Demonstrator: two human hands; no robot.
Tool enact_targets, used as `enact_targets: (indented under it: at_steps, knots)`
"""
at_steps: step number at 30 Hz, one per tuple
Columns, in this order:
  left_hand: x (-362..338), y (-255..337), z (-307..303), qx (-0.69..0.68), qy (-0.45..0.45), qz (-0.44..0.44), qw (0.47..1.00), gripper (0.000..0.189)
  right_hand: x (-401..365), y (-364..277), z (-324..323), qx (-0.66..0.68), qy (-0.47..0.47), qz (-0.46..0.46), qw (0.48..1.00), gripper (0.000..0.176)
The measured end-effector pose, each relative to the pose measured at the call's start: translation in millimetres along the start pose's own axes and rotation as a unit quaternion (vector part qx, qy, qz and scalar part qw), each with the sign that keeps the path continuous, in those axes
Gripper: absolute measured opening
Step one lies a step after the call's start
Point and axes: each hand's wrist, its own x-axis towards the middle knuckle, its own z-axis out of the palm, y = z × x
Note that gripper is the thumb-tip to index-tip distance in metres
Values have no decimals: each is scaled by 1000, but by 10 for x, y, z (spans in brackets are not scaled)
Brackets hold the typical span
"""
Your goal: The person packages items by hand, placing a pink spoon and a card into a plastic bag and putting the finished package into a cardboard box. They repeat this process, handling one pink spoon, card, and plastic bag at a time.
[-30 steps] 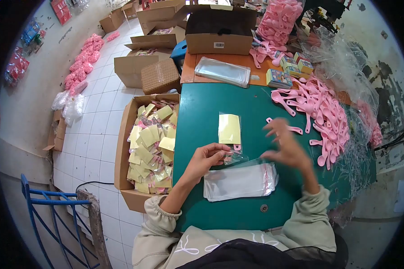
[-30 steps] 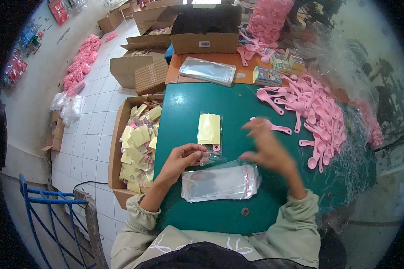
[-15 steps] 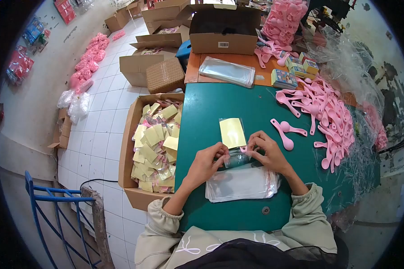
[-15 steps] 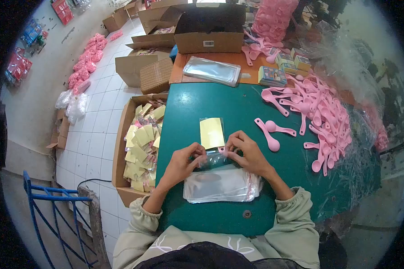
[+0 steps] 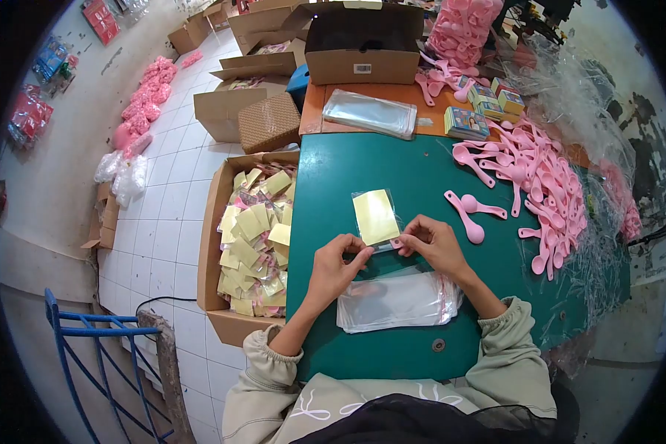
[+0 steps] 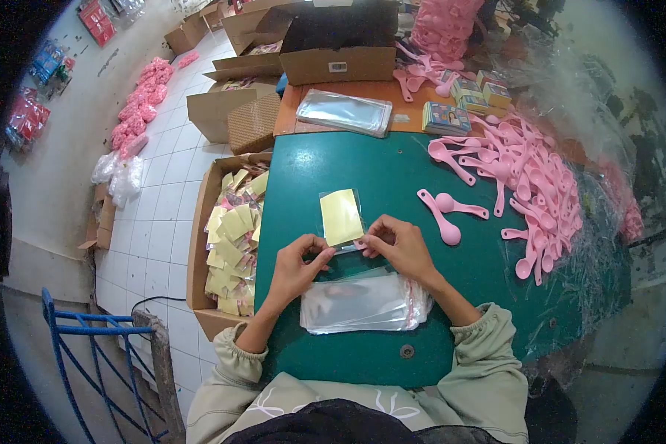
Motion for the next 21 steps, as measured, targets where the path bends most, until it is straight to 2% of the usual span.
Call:
enact_targets:
  at_steps: [10, 16, 19, 21]
  knots:
    - [-7, -19, 48, -43, 42, -11, 998, 31, -8, 19, 42, 6, 17, 10, 1000, 12]
    - [-15, 53, 19, 3, 2, -40, 999, 21, -36, -28, 104, -35, 23, -7, 999, 23]
    - [-19, 48, 28, 15, 14, -11, 1000, 27, -45, 36, 118, -76, 28, -20, 997, 29]
    - [-21, 20, 7, 17, 11, 5, 1000, 38, -54, 21, 103, -121, 24, -24, 992, 29]
